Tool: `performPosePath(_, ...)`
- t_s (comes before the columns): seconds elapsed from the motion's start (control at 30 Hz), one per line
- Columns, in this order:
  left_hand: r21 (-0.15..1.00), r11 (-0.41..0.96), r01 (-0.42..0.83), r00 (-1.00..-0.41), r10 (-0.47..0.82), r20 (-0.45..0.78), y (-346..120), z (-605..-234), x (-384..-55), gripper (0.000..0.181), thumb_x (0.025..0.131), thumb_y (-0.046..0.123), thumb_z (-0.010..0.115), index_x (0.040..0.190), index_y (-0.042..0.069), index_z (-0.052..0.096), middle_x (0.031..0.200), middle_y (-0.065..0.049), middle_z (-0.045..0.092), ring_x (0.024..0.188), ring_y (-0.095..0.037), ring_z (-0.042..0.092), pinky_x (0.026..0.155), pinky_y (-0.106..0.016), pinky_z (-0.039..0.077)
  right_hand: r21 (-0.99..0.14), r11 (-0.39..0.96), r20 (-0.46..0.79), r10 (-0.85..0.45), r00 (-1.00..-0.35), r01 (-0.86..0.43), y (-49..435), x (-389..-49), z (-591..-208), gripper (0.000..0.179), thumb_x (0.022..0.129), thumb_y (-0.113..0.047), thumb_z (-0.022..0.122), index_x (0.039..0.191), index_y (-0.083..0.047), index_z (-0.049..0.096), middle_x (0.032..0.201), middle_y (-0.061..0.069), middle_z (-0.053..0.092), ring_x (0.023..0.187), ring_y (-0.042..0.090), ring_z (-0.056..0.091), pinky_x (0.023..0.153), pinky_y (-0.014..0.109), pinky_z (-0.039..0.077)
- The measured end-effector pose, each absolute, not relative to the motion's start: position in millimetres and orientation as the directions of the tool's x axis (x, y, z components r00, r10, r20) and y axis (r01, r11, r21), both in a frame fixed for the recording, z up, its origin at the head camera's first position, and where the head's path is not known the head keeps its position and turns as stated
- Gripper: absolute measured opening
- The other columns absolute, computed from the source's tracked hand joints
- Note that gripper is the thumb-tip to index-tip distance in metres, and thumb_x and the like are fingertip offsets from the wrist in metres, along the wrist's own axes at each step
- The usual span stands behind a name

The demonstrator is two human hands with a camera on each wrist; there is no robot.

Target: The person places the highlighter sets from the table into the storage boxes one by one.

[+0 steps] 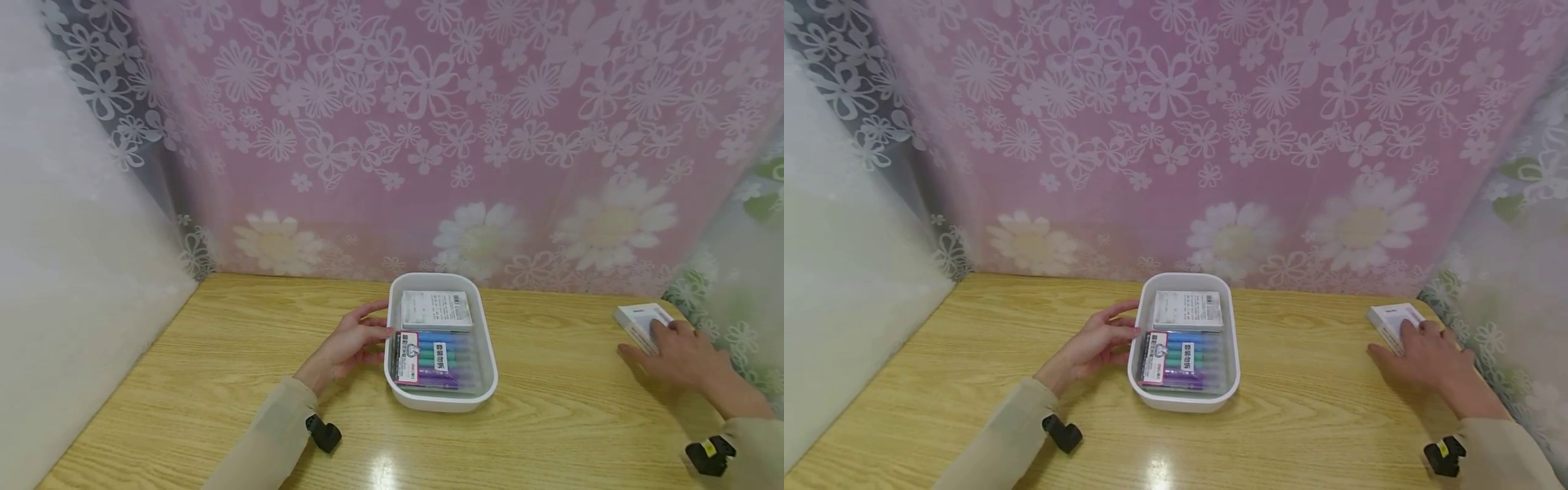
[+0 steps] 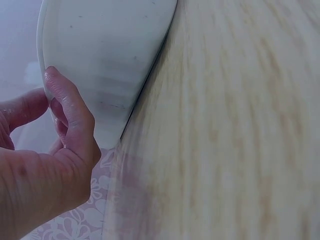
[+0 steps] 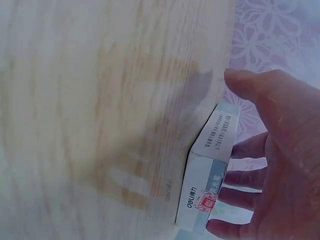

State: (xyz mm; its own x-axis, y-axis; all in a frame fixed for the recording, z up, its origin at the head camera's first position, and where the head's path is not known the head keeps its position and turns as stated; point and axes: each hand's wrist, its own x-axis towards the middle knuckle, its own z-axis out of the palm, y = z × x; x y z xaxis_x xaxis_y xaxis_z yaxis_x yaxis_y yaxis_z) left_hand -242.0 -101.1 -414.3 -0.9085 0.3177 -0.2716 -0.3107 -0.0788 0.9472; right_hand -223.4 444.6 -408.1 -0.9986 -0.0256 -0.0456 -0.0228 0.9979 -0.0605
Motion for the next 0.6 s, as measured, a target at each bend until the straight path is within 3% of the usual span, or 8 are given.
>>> performPosePath(0.2,0.949,-0.08,-0.306,-0.912,0.309,-0.268,-101.1,-415.4,-242.1,0.062,0.096,0.008,0.065,0.154,0.019,0.045,0.132,-0.015,0.06,0.098,-0.017,0.067,0.068,-0.031,0.058,-0.134,0.984,-0.064,0.106,-0.992,0.114,446.5,-225.4,-413.4,0.095,0.098,-0.07,0.044,0.135,0.018,0.037,0.123,0.054,0.028,0.102,0.076,0.028,0.073,0.083,0.031)
performPosePath(0.37,0.95,-0.083,-0.3,-0.917,0.299,-0.263,-100.3,-415.9,-242.3,0.063,0.095,0.006,0.065,0.154,0.019,0.045,0.126,-0.012,0.06,0.097,-0.016,0.066,0.069,-0.032,0.058,-0.186,0.972,-0.071,0.132,-0.989,0.144,450.5,-228.1,-416.3,0.088,0.099,-0.065,0.045,0.137,0.012,0.032,0.122,0.053,0.028,0.1,0.078,0.03,0.076,0.086,0.027)
performPosePath(0.6,0.949,-0.079,-0.305,-0.917,0.292,-0.271,-99.4,-415.3,-242.2,0.061,0.096,0.007,0.065,0.153,0.019,0.046,0.128,-0.013,0.061,0.098,-0.018,0.067,0.07,-0.032,0.059,-0.163,0.975,-0.07,0.138,-0.988,0.148,453.2,-230.0,-417.5,0.067,0.095,-0.042,0.057,0.133,0.008,0.034,0.115,0.051,0.038,0.095,0.074,0.039,0.071,0.084,0.034)
